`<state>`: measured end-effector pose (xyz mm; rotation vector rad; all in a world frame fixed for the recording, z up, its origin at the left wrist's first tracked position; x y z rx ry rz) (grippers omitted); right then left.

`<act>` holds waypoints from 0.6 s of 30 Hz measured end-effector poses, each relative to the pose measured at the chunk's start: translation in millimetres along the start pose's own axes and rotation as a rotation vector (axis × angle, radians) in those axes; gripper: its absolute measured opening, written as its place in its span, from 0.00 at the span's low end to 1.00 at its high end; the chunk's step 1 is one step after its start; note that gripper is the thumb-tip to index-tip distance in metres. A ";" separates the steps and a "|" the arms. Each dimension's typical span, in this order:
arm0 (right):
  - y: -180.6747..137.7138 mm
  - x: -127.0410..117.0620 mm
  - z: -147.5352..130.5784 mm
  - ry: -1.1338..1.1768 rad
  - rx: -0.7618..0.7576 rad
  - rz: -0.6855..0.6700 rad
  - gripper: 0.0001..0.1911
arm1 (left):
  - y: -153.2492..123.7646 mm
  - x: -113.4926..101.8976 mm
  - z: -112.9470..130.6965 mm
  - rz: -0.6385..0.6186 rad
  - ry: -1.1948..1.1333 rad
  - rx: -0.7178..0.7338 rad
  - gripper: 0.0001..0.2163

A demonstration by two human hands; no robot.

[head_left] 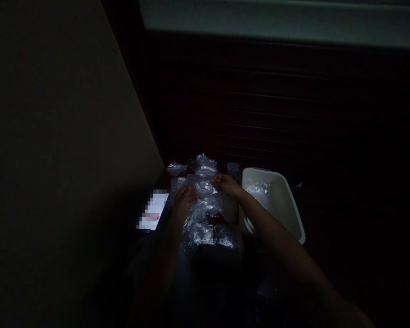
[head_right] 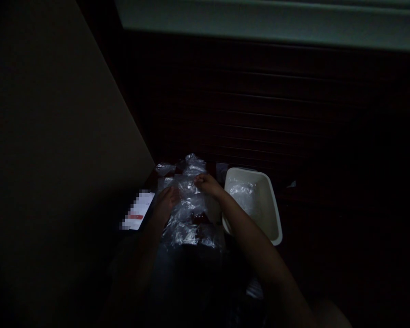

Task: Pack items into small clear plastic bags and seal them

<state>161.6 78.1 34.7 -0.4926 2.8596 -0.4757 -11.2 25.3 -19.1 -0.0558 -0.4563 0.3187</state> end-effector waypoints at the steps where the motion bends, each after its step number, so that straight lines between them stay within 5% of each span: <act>1: 0.9 0.2 0.0 0.005 -0.009 0.017 0.14 | 0.3 -0.5 -0.1 0.000 -0.008 -0.003 0.17; 9: -4.1 -9.6 -21.6 0.030 -0.122 0.160 0.12 | 1.3 -8.9 -2.4 -0.016 -0.034 -0.003 0.13; 14: -29.1 -65.0 -41.8 -0.124 -0.269 0.282 0.10 | 2.2 -12.8 -5.5 -0.044 -0.016 0.025 0.12; 18: -54.6 -122.1 -32.0 -0.203 -0.275 0.496 0.11 | 3.8 -11.5 -10.0 -0.069 0.002 0.015 0.12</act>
Point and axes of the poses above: each hand's wrist, its own y-axis towards the middle knuckle, its own x-axis out of the palm, z = x × y, the point moved 2 cm from there along y, towards the middle knuckle, and after that the axes turned 12 degrees about x, right-handed, at the moved point
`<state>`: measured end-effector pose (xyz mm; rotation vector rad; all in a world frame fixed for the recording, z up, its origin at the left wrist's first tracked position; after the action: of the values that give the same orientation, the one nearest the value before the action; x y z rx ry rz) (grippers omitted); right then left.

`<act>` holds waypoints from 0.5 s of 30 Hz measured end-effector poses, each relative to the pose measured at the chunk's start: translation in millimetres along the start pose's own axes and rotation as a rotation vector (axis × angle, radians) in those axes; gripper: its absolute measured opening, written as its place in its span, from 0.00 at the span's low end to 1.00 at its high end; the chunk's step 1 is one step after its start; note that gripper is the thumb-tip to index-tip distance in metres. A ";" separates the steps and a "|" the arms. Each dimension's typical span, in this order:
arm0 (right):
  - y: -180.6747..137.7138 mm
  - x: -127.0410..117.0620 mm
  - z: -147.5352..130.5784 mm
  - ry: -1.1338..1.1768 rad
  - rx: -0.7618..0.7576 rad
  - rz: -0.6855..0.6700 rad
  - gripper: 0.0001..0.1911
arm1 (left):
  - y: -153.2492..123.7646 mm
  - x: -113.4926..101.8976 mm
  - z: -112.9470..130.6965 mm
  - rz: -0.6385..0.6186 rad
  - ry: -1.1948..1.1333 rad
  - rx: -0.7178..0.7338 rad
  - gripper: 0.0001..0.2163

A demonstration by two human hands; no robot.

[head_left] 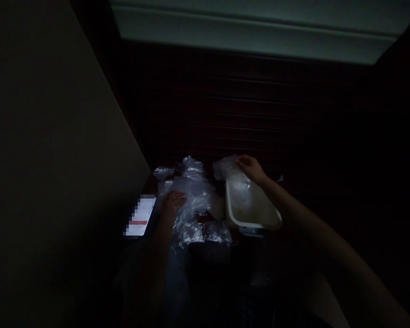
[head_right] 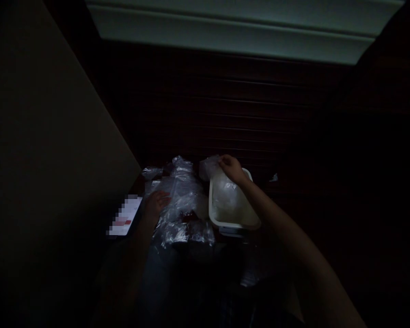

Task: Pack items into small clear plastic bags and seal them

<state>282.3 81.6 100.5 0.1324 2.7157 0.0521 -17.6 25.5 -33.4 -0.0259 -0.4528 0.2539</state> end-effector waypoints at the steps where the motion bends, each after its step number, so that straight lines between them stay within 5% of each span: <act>1: -2.2 -12.4 5.4 -0.034 -0.013 0.065 0.11 | 0.2 0.2 -0.8 -0.003 0.004 -0.001 0.12; 7: -34.5 -46.8 13.0 -0.366 -0.146 0.520 0.14 | 1.8 -6.9 -2.7 -0.046 0.007 0.012 0.09; 9: -45.3 -40.2 11.2 -0.516 -0.181 0.470 0.14 | 4.5 -11.6 -3.9 -0.096 -0.011 0.064 0.08; 15: -64.8 -3.1 31.8 -0.806 -0.141 0.035 0.14 | 12.9 -22.2 -12.9 -0.132 -0.020 0.049 0.07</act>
<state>292.7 17.4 69.1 0.1249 1.8990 0.1617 -34.3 32.9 -55.6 0.0549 -0.4665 0.1353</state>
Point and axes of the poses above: each hand's wrist, its own y-axis towards the middle knuckle, its own x-axis out of the palm, z = x × y, the point moved 2 cm from there along y, towards the middle knuckle, and after that the axes turned 12 degrees about x, right-handed, at the moved point
